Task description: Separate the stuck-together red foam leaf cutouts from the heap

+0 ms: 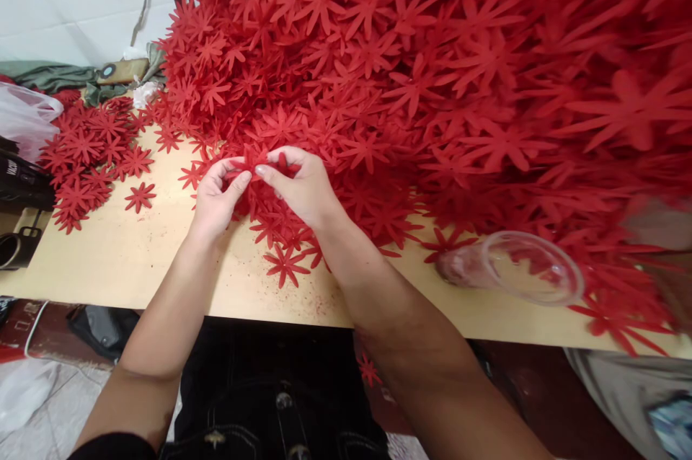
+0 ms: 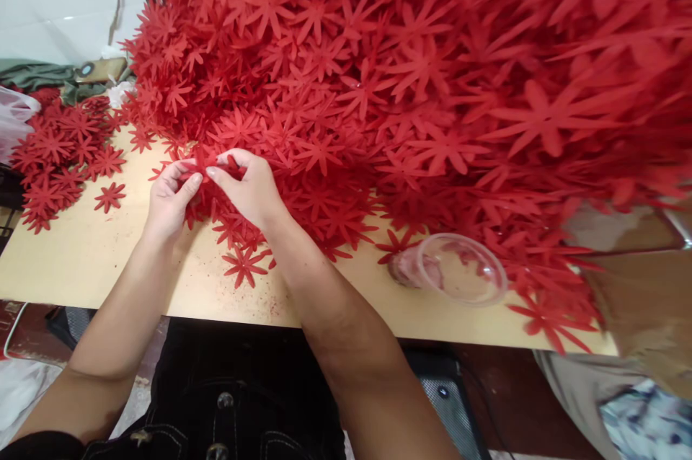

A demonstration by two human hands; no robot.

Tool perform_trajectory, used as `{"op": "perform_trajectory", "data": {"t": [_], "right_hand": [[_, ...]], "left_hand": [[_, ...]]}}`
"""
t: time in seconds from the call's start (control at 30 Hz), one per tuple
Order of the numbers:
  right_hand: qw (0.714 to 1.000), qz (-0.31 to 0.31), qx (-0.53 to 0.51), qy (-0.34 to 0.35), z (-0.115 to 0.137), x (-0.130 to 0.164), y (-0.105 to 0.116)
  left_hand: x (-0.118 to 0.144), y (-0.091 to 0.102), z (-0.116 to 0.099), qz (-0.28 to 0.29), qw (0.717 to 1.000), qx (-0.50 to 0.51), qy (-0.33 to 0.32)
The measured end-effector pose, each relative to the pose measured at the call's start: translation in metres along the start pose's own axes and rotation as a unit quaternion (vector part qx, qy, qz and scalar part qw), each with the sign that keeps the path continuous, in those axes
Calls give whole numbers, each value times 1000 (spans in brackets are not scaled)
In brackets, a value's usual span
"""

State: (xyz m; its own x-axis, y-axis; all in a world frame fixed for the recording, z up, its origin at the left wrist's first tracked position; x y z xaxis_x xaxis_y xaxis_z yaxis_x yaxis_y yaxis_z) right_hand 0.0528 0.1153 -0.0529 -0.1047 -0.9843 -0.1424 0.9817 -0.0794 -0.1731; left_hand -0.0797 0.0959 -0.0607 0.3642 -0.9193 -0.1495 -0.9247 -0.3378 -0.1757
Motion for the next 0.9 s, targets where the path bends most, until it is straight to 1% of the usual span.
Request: {"op": "perform_trajectory", "data": {"t": [0.07,0.1,0.3,0.37,0.47,0.53,0.6,0.77,0.9], "right_hand": [[999,-37,7,9,1,-4,7],[999,-49,8,9,1,-5,8],[996,-87,-29,9,-1,-6,12],[994,-100,-54,-7,-4,-9,16],[990,-110,-81,-38,-8,-13,21],[989,-113,-87,-45,-8,-15,22],[990,-107,-83,-46,-6,-13,20],[994,-82,-53,-54,-3,-4,11],[995,-80,-38,-35,1,-2,10]], "left_hand": [[0,-1,1,19,1000,-11,4],[0,-1,2,17,1000,-16,2],[-7,9,7,-40,999,-12,-2],[-9,13,6,-60,998,-12,-19],[-14,23,0,-112,992,-25,-59],[-16,32,-4,-144,986,-35,-81],[-19,38,-8,-159,981,-51,-97],[-23,48,-9,-177,972,-106,-113],[-28,53,-7,-182,969,-114,-123]]}}
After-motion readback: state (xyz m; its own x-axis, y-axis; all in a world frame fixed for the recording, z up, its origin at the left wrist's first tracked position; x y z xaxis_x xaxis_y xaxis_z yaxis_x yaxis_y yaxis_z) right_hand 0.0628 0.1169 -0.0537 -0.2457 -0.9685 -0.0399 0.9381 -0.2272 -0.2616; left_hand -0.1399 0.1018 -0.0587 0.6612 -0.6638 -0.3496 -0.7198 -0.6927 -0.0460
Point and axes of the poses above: each hand's wrist, its own x-axis away from the middle knuckle, its own y-axis out of the back of the hand, z = x × y, the point moved 6 cm from there along -x, towards the middle knuckle, and after that the axes turned 14 degrees about -z, right-handed, at the moved point
